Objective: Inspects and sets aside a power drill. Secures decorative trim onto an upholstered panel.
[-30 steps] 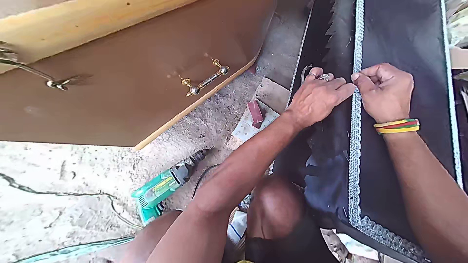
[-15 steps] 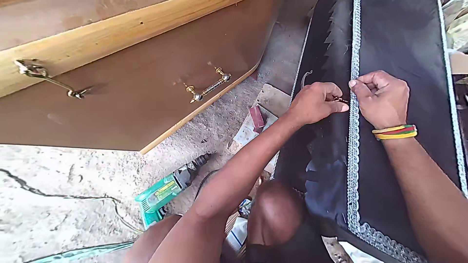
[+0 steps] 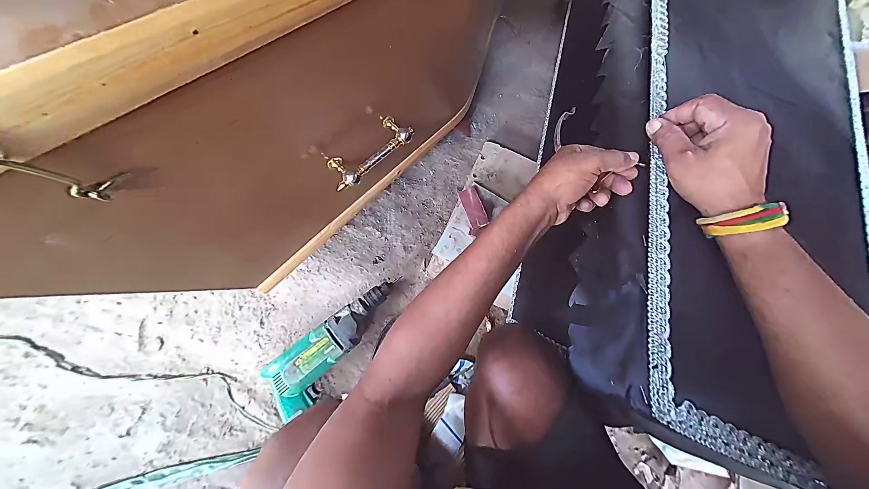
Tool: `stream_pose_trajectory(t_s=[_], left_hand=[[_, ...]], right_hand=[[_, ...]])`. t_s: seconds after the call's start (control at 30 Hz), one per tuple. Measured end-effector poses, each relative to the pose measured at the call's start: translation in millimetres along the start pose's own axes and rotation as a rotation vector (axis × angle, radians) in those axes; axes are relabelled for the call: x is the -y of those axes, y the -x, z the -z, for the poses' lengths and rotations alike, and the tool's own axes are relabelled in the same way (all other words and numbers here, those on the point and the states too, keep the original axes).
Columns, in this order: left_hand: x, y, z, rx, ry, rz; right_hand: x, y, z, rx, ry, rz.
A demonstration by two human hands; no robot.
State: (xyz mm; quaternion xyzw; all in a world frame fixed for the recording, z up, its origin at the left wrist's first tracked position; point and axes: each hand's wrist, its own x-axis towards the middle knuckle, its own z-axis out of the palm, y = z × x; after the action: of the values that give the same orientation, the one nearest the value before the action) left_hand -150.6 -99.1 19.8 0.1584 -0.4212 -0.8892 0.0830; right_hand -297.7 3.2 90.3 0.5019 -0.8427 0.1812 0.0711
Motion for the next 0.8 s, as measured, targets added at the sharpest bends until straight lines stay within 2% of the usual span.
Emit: stream_pose_trajectory(t_s=[0.07, 0.13, 0.27, 0.37, 0.53, 0.67, 0.8], left_hand=[[-0.6, 0.4, -2.6, -0.05, -0.028, -0.042], [-4.3, 3.7, -4.9, -0.098, -0.204, -0.149], [-12.5, 2.0, 3.4, -0.09, -0.876, -0.513], [-14.3, -2.3, 12.6, -0.024, -1.228, -0.724], [-11.7, -3.4, 12.5, -0.086, -1.492, -0.841], [-4.7, -4.2, 14.1, -0.178, -1.535, -0.987], [-4.6, -0.1, 10.3, -0.239, -1.609, -1.051]], right_hand=[[0.2, 0.0, 0.1, 0.001, 0.005, 0.0], [0.9, 0.1, 0.5, 0.005, 0.005, -0.01], [-0.3, -1.5, 0.6, 0.014, 0.0, -0.012], [0.0, -1.1, 0.0, 0.011, 0.0, -0.009], [-1.4, -1.1, -0.5, 0.003, -0.007, 0.003], [-2.0, -1.5, 0.7, -0.001, -0.017, 0.029], [-2.3, -1.4, -0.8, -0.007, -0.021, 0.044]])
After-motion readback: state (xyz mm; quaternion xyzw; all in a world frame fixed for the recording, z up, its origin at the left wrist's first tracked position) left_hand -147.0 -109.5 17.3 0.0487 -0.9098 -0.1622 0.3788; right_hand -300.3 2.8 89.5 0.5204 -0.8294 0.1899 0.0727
